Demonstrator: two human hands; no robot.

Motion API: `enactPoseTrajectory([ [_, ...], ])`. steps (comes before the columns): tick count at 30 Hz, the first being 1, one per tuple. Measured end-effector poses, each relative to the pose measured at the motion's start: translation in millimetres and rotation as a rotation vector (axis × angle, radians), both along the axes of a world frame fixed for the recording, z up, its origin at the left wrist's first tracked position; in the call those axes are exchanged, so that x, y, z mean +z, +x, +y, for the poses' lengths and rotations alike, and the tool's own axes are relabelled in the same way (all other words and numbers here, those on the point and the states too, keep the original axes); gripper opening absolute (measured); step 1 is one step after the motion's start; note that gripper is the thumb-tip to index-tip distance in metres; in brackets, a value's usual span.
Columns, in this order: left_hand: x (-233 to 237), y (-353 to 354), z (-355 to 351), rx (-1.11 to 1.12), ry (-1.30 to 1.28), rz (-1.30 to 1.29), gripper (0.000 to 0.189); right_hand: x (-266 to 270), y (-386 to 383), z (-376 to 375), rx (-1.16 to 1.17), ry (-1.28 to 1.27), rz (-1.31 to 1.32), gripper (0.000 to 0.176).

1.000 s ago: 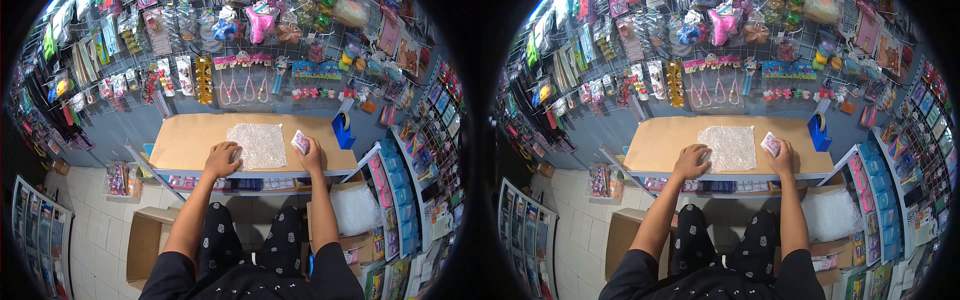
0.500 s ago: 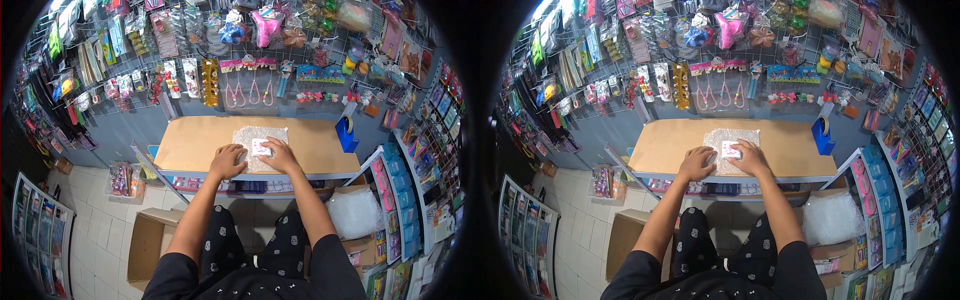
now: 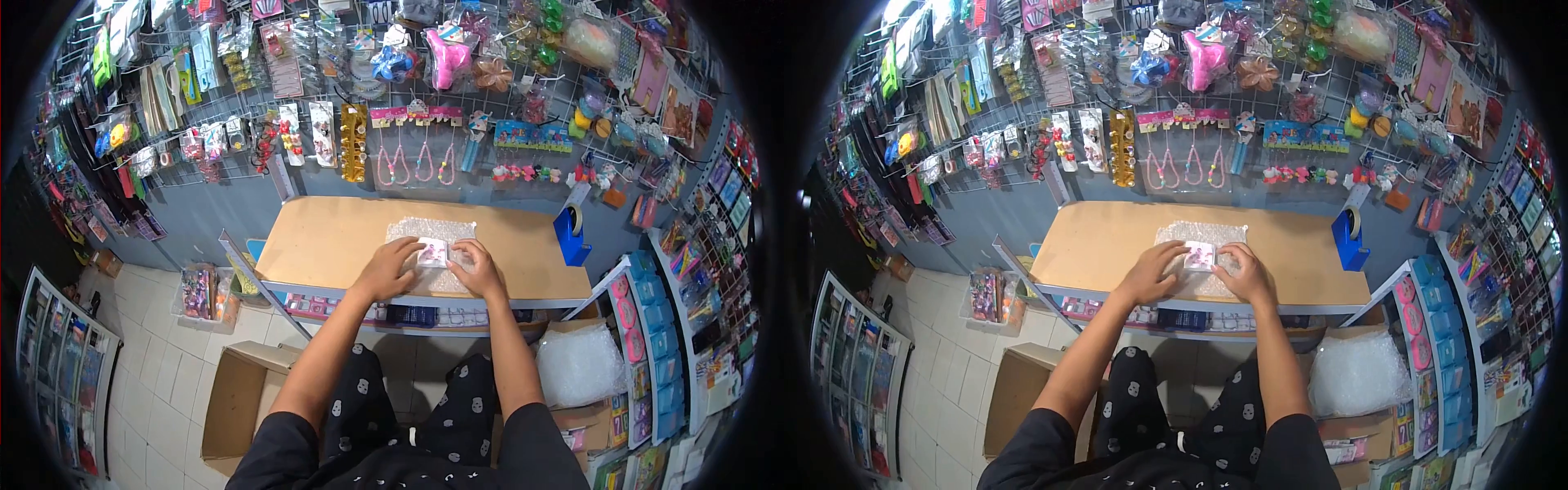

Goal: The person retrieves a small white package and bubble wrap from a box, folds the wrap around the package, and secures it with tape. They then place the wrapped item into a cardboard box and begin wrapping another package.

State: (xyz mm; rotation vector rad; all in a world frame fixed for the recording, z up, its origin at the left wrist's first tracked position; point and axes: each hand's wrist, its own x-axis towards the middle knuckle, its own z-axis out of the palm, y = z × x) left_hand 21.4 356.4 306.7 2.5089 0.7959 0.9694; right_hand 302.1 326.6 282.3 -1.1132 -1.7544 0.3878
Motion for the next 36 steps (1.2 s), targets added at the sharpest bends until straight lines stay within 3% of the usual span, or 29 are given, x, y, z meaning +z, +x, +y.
enactPoseTrajectory([
  [4,2,15,4,-0.023,0.048,0.175,0.057,2,3,-15,0.006,0.126,-0.201,0.032],
  [7,-4,16,11,-0.031,0.010,0.324,0.058,8,5,-41,0.083,-0.006,-0.252,0.030],
  [13,-1,17,3,-0.009,-0.028,0.293,0.068,-4,13,-42,0.048,-0.145,-0.269,0.029],
  [16,6,19,-4,0.034,0.025,0.349,0.073,-9,10,-45,-0.008,-0.061,-0.279,0.027],
  [19,15,25,-6,0.042,0.028,0.391,0.076,-11,1,-48,-0.276,-0.015,-0.036,0.031],
  [22,8,31,-2,0.056,0.102,0.339,0.071,-12,-4,-37,-0.733,-0.080,-0.148,0.037],
  [26,5,37,2,0.032,-0.032,0.258,0.054,-1,-10,-38,-0.679,-0.270,-0.341,0.037],
  [29,-8,36,4,0.000,-0.006,0.124,0.042,-2,-11,-31,-0.657,-0.289,-0.302,0.031],
  [32,-24,34,8,-0.021,0.101,0.013,0.039,5,-14,-24,-0.588,-0.404,-0.030,0.028],
  [36,-27,35,4,-0.012,0.114,-0.010,0.039,-27,-5,3,-0.326,-0.303,0.371,0.040],
])
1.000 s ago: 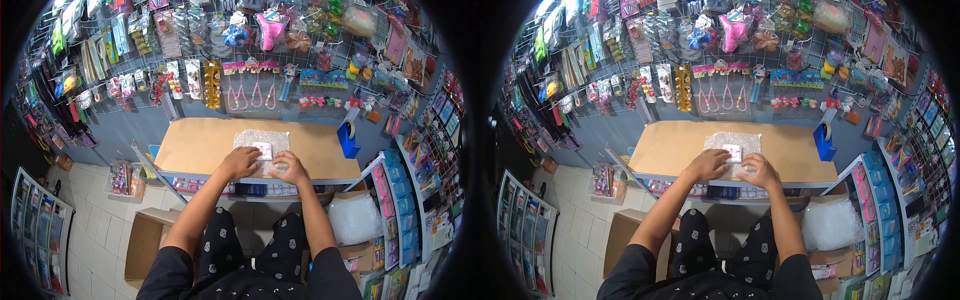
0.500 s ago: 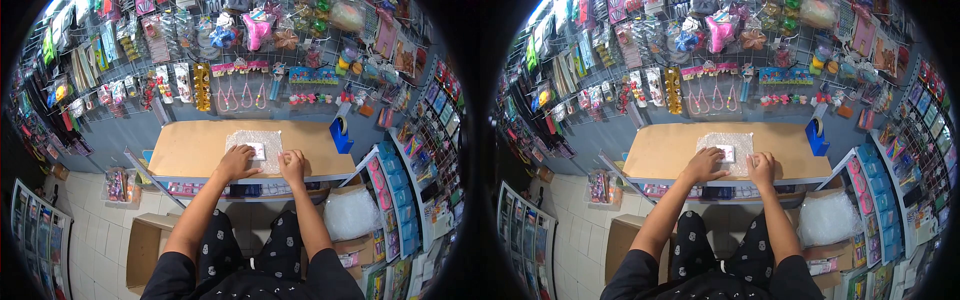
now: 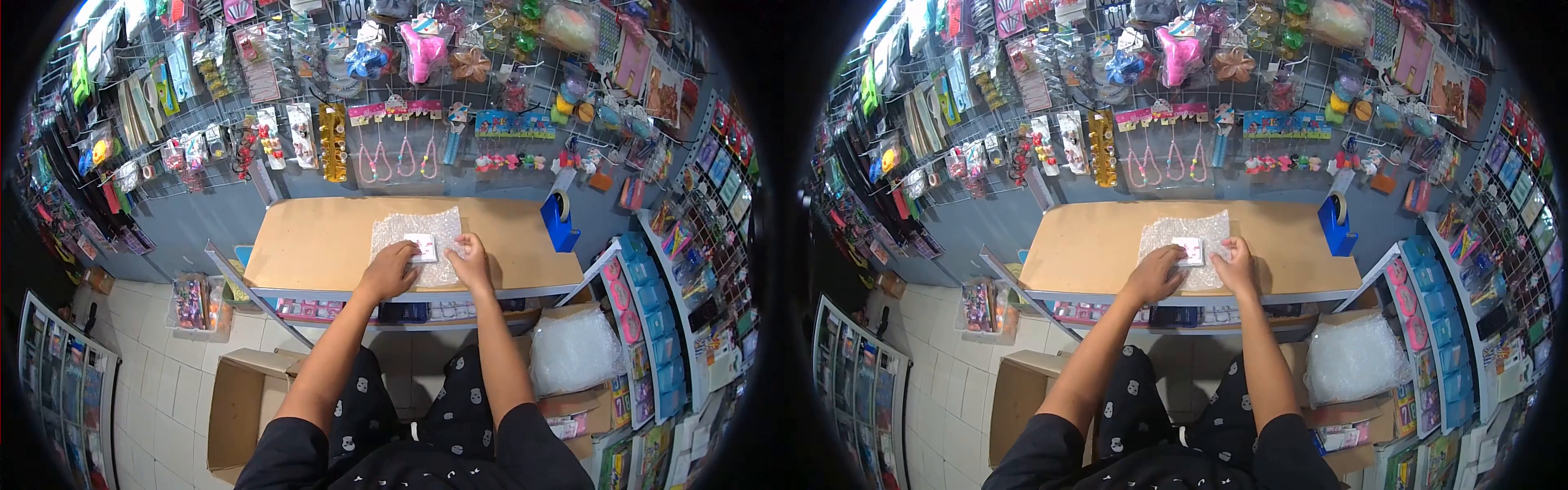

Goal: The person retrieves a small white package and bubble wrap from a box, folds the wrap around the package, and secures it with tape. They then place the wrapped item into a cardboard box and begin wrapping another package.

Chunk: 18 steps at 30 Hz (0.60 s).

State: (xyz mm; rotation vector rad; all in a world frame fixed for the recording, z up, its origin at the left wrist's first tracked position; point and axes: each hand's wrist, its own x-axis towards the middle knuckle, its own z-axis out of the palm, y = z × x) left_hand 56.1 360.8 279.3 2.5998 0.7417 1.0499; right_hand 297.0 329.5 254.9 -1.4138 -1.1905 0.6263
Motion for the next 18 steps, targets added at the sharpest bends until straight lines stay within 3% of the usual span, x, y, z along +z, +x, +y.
enactPoseTrajectory([
  [2,-1,-1,1,0.007,0.022,0.000,0.039,3,-3,7,0.109,-0.014,0.334,0.052],
  [5,0,-1,-1,0.030,0.012,0.017,0.041,10,-11,13,0.116,0.125,0.251,0.062],
  [8,12,-3,-10,0.068,-0.087,0.049,0.041,23,-24,15,0.207,0.083,0.251,0.061],
  [11,14,-3,-9,0.059,-0.155,0.081,0.042,9,-25,27,0.301,0.142,0.057,0.057],
  [14,12,-4,-7,0.058,-0.123,0.080,0.042,15,-25,22,0.460,0.022,0.146,0.051],
  [17,13,-4,-7,0.066,-0.133,0.085,0.043,2,-3,36,0.593,-0.090,0.426,0.044],
  [18,12,-4,-6,0.069,-0.131,0.082,0.043,4,-4,34,0.532,-0.118,0.338,0.042],
])
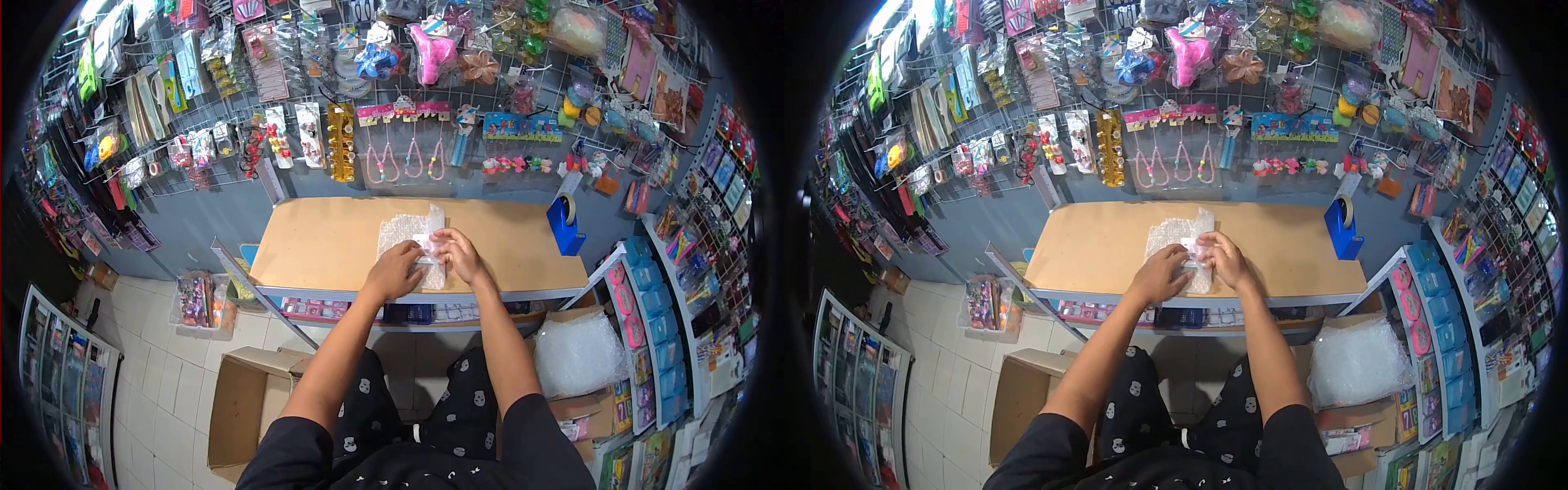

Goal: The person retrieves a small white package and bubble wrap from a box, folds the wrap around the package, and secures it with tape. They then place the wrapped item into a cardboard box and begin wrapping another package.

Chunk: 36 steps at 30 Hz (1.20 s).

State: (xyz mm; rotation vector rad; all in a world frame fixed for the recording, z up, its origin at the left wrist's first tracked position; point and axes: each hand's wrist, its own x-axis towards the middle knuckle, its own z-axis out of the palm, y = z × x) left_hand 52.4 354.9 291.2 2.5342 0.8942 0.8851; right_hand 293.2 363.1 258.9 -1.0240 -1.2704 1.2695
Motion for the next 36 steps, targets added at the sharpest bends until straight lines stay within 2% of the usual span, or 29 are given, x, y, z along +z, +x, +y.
enactPoseTrajectory([
  [2,-2,0,1,-0.008,-0.004,-0.010,0.043,3,-3,-6,-0.106,-0.023,-0.190,0.039],
  [5,-1,-1,1,-0.020,-0.008,-0.028,0.042,16,-13,-24,-0.279,0.359,-0.753,0.039],
  [8,-4,-1,3,-0.008,0.003,-0.048,0.043,18,-17,-25,-0.363,0.316,-0.735,0.042],
  [10,-5,-2,7,-0.027,-0.010,-0.064,0.046,12,-10,-19,-0.286,0.327,-0.689,0.044],
  [14,-11,-5,7,0.022,-0.249,-0.211,0.049,11,-8,-24,-0.223,0.331,-0.661,0.047],
  [22,-27,-4,18,-0.007,-0.387,-0.408,0.043,10,-13,-26,-0.199,0.479,-0.914,0.049],
  [31,-27,0,19,0.030,-0.402,-0.416,0.041,25,-27,-38,-0.198,0.457,-1.094,0.050],
  [36,-21,-3,19,0.038,-0.207,-0.266,0.032,10,-21,-29,-0.238,0.482,-1.150,0.045],
])
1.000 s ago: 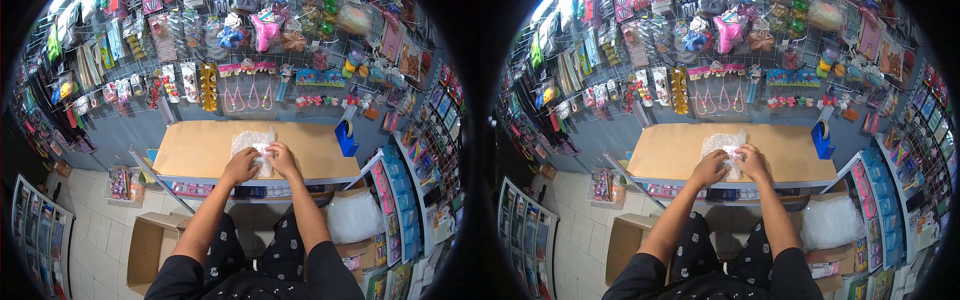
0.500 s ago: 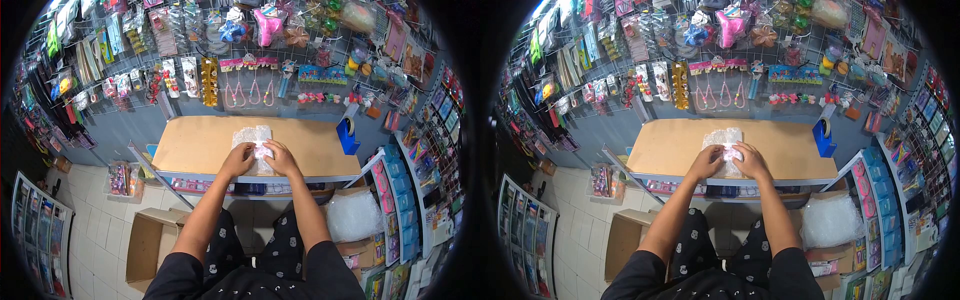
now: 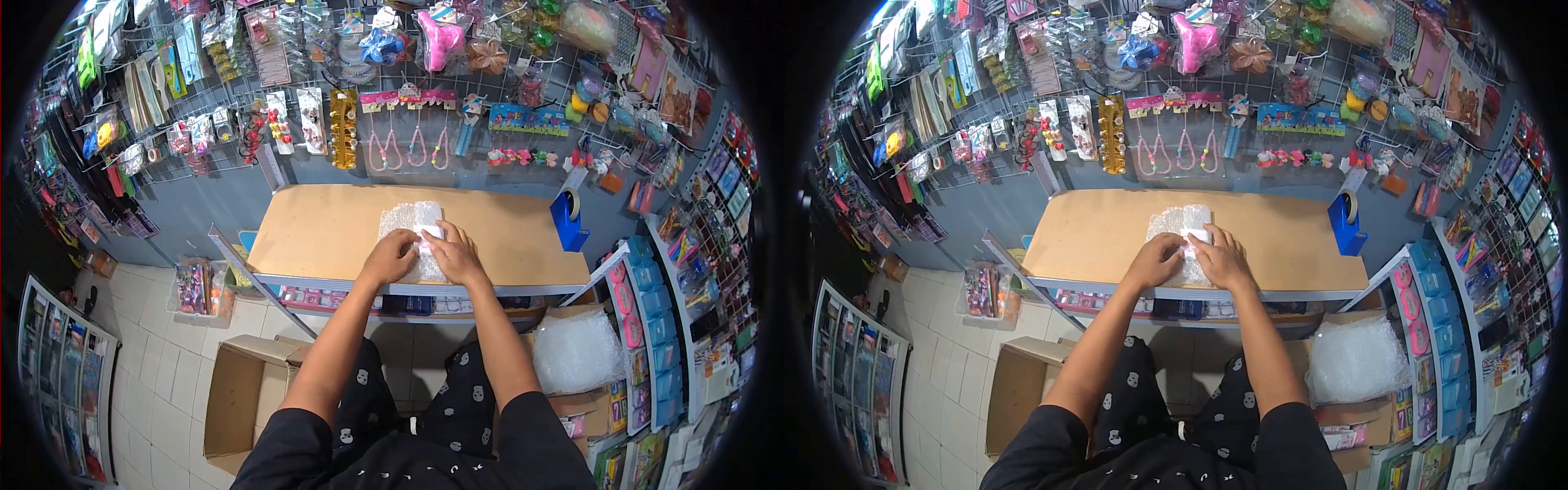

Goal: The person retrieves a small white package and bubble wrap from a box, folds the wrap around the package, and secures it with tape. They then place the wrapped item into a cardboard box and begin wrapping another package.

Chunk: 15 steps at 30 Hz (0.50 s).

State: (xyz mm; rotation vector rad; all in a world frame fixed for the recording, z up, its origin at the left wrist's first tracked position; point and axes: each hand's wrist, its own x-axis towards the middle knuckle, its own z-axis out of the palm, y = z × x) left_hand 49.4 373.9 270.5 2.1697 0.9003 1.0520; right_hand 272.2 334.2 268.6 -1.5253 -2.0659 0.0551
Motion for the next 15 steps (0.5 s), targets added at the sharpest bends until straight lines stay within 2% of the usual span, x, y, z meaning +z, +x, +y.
enactPoseTrajectory([
  [1,0,-1,0,0.003,0.052,0.022,0.031,-1,1,0,0.002,-0.004,-0.008,0.044],
  [4,4,-1,-1,0.011,0.000,0.066,0.028,6,-1,-3,0.005,-0.035,-0.014,0.043],
  [7,12,-1,6,-0.042,-0.578,-0.217,0.028,18,-4,-11,-0.008,-0.092,0.010,0.042],
  [10,5,-21,28,-0.168,-0.751,-0.828,0.028,18,-6,-12,-0.015,-0.113,0.018,0.039],
  [11,-3,-26,39,-0.100,-0.568,-0.851,0.033,16,-4,-9,-0.015,-0.109,0.013,0.039],
  [14,25,-43,20,0.442,-0.282,-0.270,0.041,19,-6,-12,-0.026,-0.103,0.007,0.037],
  [15,23,-46,17,0.576,-0.118,-0.036,0.037,18,-6,-12,-0.027,-0.109,0.013,0.037],
])
